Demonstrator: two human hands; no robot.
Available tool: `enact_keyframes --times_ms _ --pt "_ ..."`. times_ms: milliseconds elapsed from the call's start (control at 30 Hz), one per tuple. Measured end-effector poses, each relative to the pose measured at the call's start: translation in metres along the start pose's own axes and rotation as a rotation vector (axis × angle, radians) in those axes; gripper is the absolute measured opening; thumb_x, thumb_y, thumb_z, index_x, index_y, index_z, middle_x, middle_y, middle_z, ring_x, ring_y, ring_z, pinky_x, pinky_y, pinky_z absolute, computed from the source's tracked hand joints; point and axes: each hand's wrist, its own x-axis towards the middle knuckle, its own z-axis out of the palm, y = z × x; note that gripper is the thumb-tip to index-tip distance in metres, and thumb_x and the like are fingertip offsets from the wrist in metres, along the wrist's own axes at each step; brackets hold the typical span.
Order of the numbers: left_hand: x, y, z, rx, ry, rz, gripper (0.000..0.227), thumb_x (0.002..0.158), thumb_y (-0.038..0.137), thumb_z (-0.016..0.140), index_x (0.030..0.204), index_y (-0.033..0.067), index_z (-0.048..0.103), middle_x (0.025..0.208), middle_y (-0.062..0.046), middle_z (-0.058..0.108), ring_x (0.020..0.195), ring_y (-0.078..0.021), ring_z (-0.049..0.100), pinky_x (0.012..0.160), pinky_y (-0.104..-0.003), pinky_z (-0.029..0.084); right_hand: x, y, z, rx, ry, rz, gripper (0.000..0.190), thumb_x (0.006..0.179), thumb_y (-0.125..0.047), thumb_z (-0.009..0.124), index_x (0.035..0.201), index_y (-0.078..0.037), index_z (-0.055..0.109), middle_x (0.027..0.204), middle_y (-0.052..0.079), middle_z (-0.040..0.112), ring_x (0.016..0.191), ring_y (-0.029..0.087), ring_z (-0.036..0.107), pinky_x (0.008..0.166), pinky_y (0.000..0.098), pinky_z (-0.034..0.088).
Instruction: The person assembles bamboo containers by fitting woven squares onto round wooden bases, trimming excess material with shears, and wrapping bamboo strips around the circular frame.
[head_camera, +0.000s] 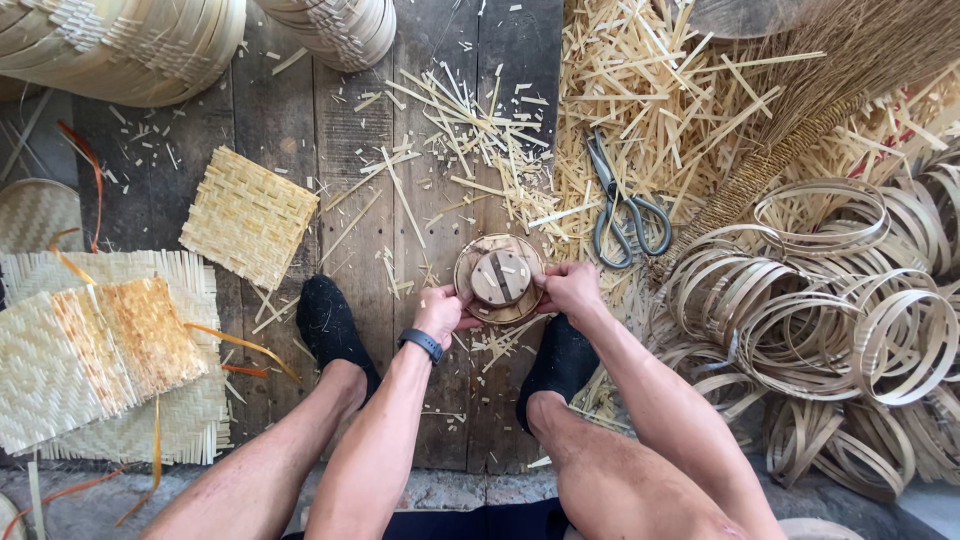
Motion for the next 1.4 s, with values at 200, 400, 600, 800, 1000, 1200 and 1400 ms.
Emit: enact_keyframes --times_ms 200,400,600,800,1000,1200,1400 --pt "-0.013 -0.008 0.006 -0.252 0.012 0.031 0.027 0.099 0.004 0.053 0.123 -0.0005 0.065 0.107 -0.013 0.074 0.092 -0.0276 0.074 0.076 -0.041 0.064 -0.013 0.003 -0.003 0.135 -0.092 -0.180 0.024 0.094 -0.014 0.074 0.101 0.009 0.072 0.085 0.014 0.074 0.070 0.022 0.073 0.062 0.0345 0.064" --pt "-0.007 -0.048 0.014 -0.477 -0.053 0.057 0.029 0.095 0.002 0.058 0.122 0.0065 0.065 0.111 -0.011 0.073 0.099 -0.0257 0.073 0.084 -0.042 0.063 -0.007 0.035 0.007 0.243 -0.124 0.035 0.021 0.092 -0.008 0.070 0.097 0.006 0.056 0.087 0.018 0.069 0.068 0.031 0.074 0.059 0.0410 0.067" --pt "0.001 -0.060 0.034 -0.410 0.200 0.003 0.023 0.098 0.010 0.063 0.121 0.0074 0.066 0.107 -0.010 0.073 0.091 -0.0245 0.072 0.072 -0.041 0.063 0.003 0.041 0.015 0.099 0.020 -0.042 0.020 0.091 -0.005 0.070 0.098 0.009 0.058 0.084 0.020 0.068 0.063 0.031 0.074 0.050 0.0415 0.065" --pt "-0.025 -0.027 0.013 0.130 0.139 0.496 0.035 0.096 0.007 0.063 0.131 0.0051 0.065 0.113 -0.009 0.076 0.100 -0.0261 0.073 0.085 -0.041 0.061 -0.031 0.012 0.000 -0.110 -0.067 -0.131 0.046 0.100 -0.033 0.065 0.112 0.012 0.067 0.092 0.014 0.074 0.079 0.023 0.076 0.057 0.0348 0.064" --pt "-0.053 0.016 0.011 0.317 -0.150 0.813 0.038 0.091 0.008 0.070 0.127 -0.0011 0.065 0.119 -0.017 0.074 0.108 -0.0270 0.074 0.096 -0.035 0.060 -0.071 -0.028 0.011 -0.118 -0.137 -0.211 0.088 0.083 -0.045 0.074 0.140 0.005 0.029 0.107 0.014 0.062 0.088 0.030 0.076 0.059 0.0405 0.068" --pt "-0.046 0.056 0.052 0.442 0.009 0.644 0.053 0.098 0.050 0.057 0.125 0.0070 0.069 0.111 -0.016 0.075 0.102 -0.0236 0.074 0.086 -0.033 0.057 -0.079 -0.034 0.036 -0.502 0.010 -0.240 0.100 0.069 -0.057 0.081 0.129 0.011 0.037 0.108 0.028 0.068 0.094 0.034 0.076 0.078 0.0408 0.063" --pt "-0.034 0.052 0.051 0.490 0.204 0.719 0.057 0.097 0.058 0.056 0.116 0.0087 0.077 0.096 -0.013 0.080 0.091 -0.0220 0.079 0.076 -0.032 0.060 -0.073 -0.025 0.045 -0.438 0.124 -0.385 0.093 0.066 -0.054 0.083 0.125 0.008 0.047 0.108 0.030 0.070 0.100 0.035 0.073 0.088 0.0414 0.058"
